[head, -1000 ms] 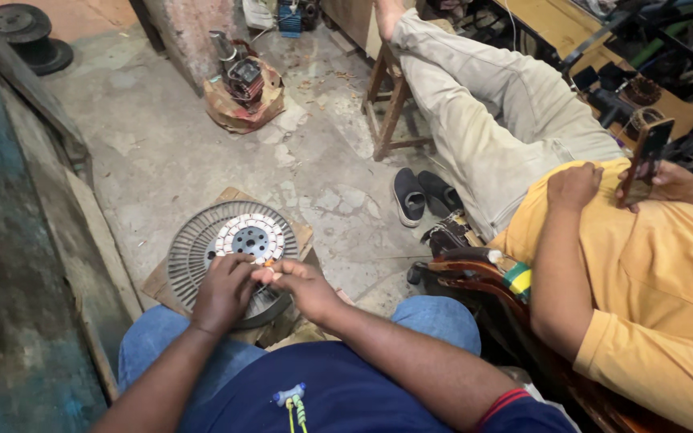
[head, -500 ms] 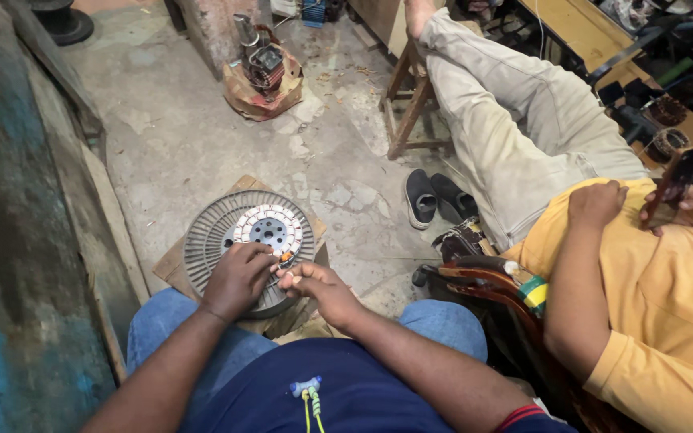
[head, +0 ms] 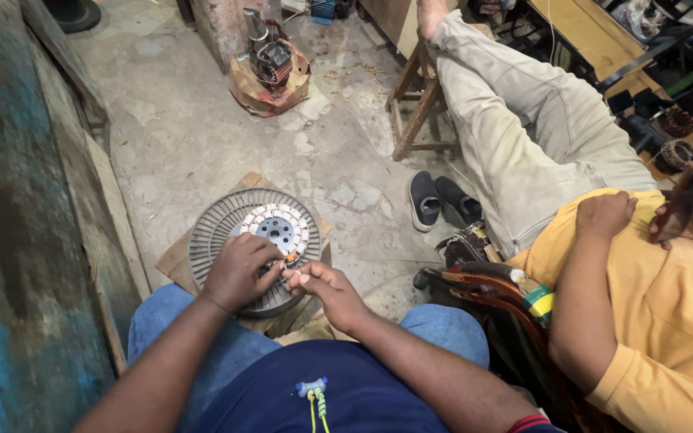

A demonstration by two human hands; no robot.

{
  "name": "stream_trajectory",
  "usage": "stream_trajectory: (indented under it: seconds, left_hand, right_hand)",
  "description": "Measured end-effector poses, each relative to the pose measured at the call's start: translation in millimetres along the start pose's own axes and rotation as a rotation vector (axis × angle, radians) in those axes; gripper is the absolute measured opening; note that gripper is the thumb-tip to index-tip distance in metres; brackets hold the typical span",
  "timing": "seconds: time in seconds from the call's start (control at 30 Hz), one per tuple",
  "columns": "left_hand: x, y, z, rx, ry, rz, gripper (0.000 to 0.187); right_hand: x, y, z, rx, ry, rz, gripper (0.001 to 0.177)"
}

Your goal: The person winds a thin white wire around the slots of a motor stator resting on a wooden block. They repeatedly thread the wire through the slots and pull it taut to secure the winding.

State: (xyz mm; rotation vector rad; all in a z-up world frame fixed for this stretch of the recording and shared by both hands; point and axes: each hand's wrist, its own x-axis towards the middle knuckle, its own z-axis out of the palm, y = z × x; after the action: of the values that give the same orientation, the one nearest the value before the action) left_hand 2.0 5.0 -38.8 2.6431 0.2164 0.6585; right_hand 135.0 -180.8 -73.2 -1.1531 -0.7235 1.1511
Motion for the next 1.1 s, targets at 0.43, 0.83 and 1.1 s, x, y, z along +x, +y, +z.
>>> stream_trajectory:
  seconds: [0.43,0.83,1.1]
  left_hand:
    - [-6,-7,21,0.146,-0.051,-0.127,0.056]
    - [-3,-4,12,0.083,-0.168,-0.177,0.052]
    - [-7,-6,12,0.044,-0.144,-0.184,0.048]
  right_hand:
    - [5,7,-3,-0.025,-0.063,0.03,0.021]
    - [-6,-5,7,-0.253,-0.125,0.084,0.022]
    - [-7,-7,6,-0.216,-0.103,0.107,0.02]
